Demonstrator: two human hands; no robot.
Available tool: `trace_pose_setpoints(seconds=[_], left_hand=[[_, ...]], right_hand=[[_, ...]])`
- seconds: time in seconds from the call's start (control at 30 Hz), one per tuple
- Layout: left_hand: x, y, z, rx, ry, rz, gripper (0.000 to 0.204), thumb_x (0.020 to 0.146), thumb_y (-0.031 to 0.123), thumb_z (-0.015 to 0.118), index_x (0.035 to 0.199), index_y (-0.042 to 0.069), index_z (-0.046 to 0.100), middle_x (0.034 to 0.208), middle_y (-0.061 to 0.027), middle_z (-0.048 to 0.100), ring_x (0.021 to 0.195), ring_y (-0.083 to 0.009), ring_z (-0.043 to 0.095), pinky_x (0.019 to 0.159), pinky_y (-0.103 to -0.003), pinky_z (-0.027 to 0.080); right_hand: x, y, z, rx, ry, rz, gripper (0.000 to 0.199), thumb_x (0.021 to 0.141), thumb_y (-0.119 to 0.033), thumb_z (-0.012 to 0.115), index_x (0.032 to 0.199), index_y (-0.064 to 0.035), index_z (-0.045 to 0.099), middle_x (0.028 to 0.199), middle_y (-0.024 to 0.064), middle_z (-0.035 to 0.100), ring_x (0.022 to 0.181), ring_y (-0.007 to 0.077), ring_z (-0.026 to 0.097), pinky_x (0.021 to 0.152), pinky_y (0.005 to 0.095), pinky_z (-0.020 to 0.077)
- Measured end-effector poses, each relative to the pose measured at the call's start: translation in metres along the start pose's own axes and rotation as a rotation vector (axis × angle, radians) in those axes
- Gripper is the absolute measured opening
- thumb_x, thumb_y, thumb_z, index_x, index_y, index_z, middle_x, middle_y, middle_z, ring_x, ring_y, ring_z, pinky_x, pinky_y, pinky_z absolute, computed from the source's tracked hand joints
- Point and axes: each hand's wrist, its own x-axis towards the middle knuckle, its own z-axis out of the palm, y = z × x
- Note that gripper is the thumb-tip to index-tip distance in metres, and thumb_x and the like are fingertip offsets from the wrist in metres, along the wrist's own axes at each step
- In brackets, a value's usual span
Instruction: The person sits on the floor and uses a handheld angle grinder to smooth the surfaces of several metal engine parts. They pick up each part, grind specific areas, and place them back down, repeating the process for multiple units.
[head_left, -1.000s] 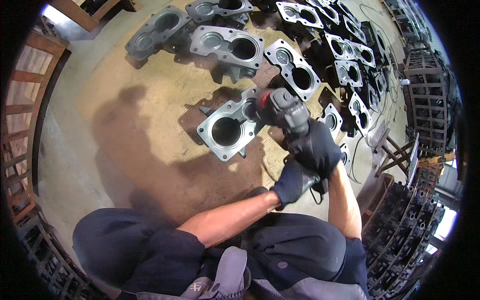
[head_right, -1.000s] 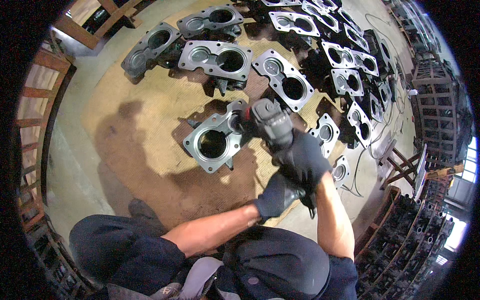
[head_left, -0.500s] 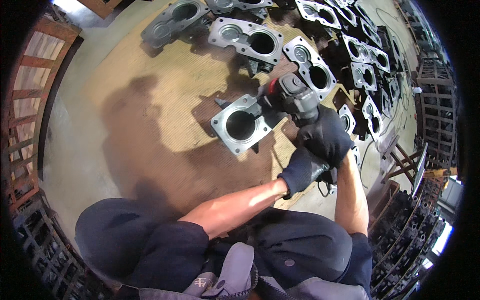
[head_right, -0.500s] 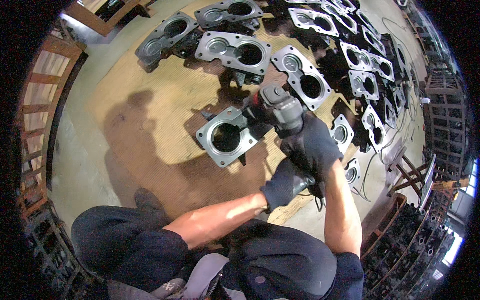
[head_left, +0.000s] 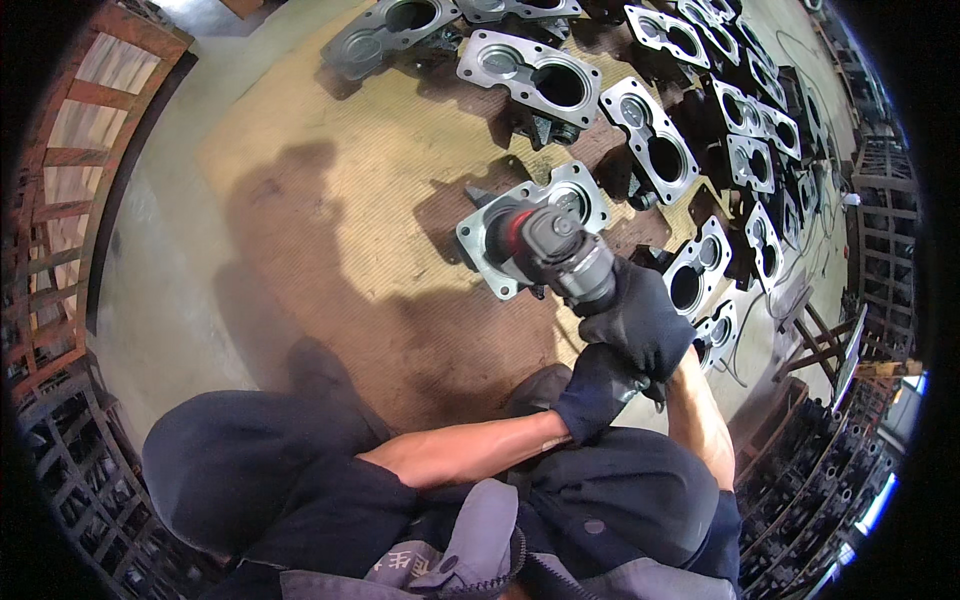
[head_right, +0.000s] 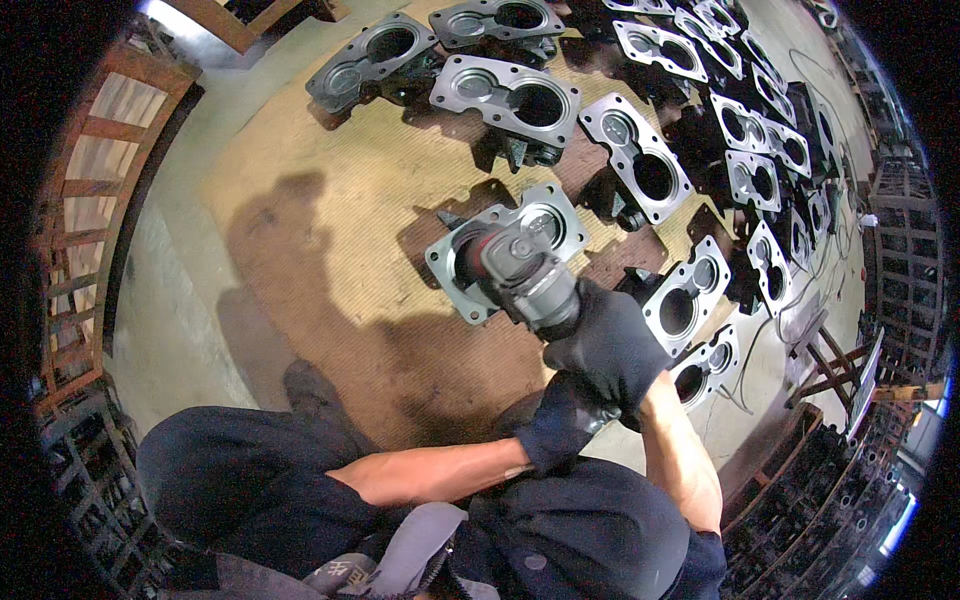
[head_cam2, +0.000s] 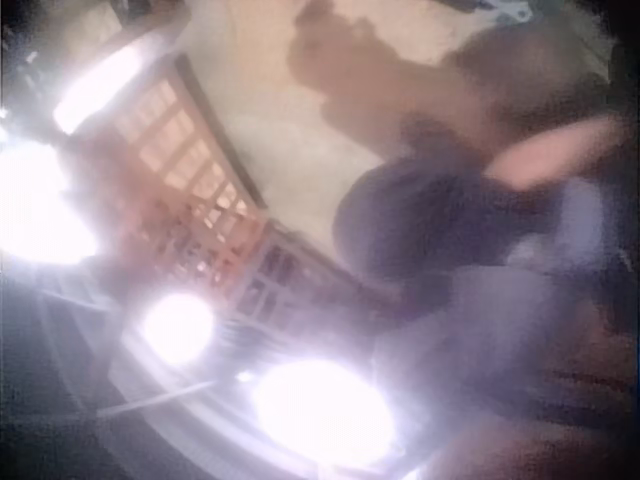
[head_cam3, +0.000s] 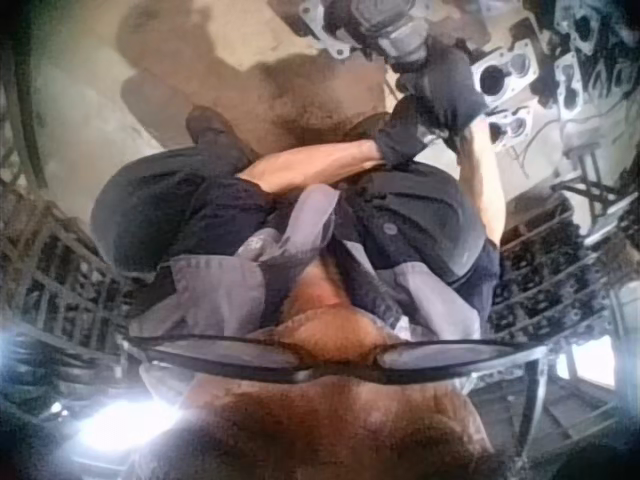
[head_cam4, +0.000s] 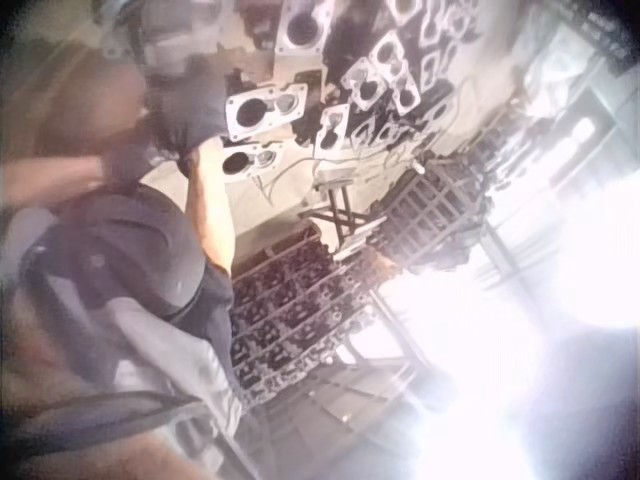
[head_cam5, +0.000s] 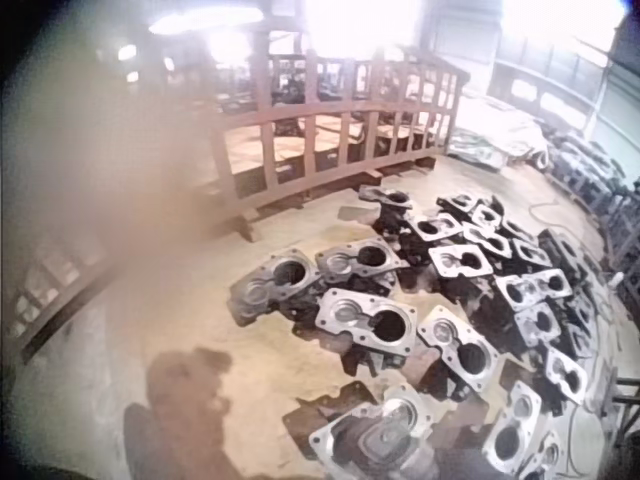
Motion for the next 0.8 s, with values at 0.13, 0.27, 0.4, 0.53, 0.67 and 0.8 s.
trace_pose_setpoints(seconds=[0.13,0.27,0.4,0.53,0.67,0.8], left_hand=[[-0.014,0.014,-0.017,-0.002,-0.002,0.050,0.040,0.089,0.007,0.071,0.127,-0.001,0.060,0.121,-0.0148,0.066,0.114,-0.0221,0.060,0.101,-0.036,0.048],[-0.019,-0.003,-0.010,-0.182,0.013,0.049,0.041,0.091,0.005,0.069,0.129,-0.002,0.057,0.123,-0.0130,0.064,0.116,-0.0200,0.059,0.101,-0.034,0.048],[-0.007,-0.018,-0.012,-0.421,-0.092,-0.098,0.051,0.099,0.001,0.058,0.146,-0.002,0.042,0.141,-0.0123,0.054,0.129,-0.0199,0.053,0.110,-0.035,0.045],[-0.001,-0.017,-0.022,-0.457,-0.046,-0.166,0.051,0.099,0.003,0.059,0.147,-0.001,0.044,0.142,-0.0141,0.056,0.129,-0.0219,0.056,0.110,-0.036,0.046],[0.021,0.037,-0.078,0.503,-0.389,0.170,0.045,0.092,0.018,0.071,0.133,0.003,0.061,0.113,-0.0171,0.072,0.107,-0.0230,0.069,0.095,-0.037,0.055],[0.065,0.122,-0.129,1.099,0.244,0.176,0.058,0.080,0.029,0.078,0.127,0.001,0.060,0.103,-0.0217,0.071,0.091,-0.0367,0.070,0.085,-0.046,0.056]], right_hand=[[-0.005,-0.020,0.004,-0.038,-0.016,0.024,0.058,0.062,-0.029,0.083,0.111,-0.0028,0.067,0.097,0.0219,0.075,0.094,0.0394,0.072,0.086,0.0415,0.0574],[-0.009,-0.018,0.003,-0.053,-0.026,0.028,0.057,0.061,-0.029,0.085,0.109,-0.0028,0.068,0.099,0.0214,0.075,0.095,0.0387,0.072,0.088,0.0415,0.0573],[-0.009,-0.026,0.000,-0.093,-0.008,0.056,0.054,0.061,-0.023,0.083,0.109,-0.0018,0.069,0.091,0.0189,0.075,0.087,0.0327,0.074,0.082,0.0377,0.0569],[-0.006,-0.011,0.004,-0.040,0.050,0.006,0.058,0.061,-0.035,0.083,0.107,-0.0030,0.068,0.096,0.0228,0.074,0.092,0.0418,0.072,0.086,0.0436,0.0572],[-0.022,0.026,-0.007,0.502,0.259,-0.089,0.048,0.063,-0.015,0.082,0.107,-0.0007,0.068,0.091,0.0086,0.072,0.080,0.0187,0.067,0.075,0.0328,0.0549],[-0.062,0.061,-0.040,0.725,0.523,-0.042,0.047,0.068,-0.010,0.081,0.112,-0.0014,0.067,0.088,0.0058,0.070,0.073,0.0156,0.064,0.066,0.0311,0.0543]])
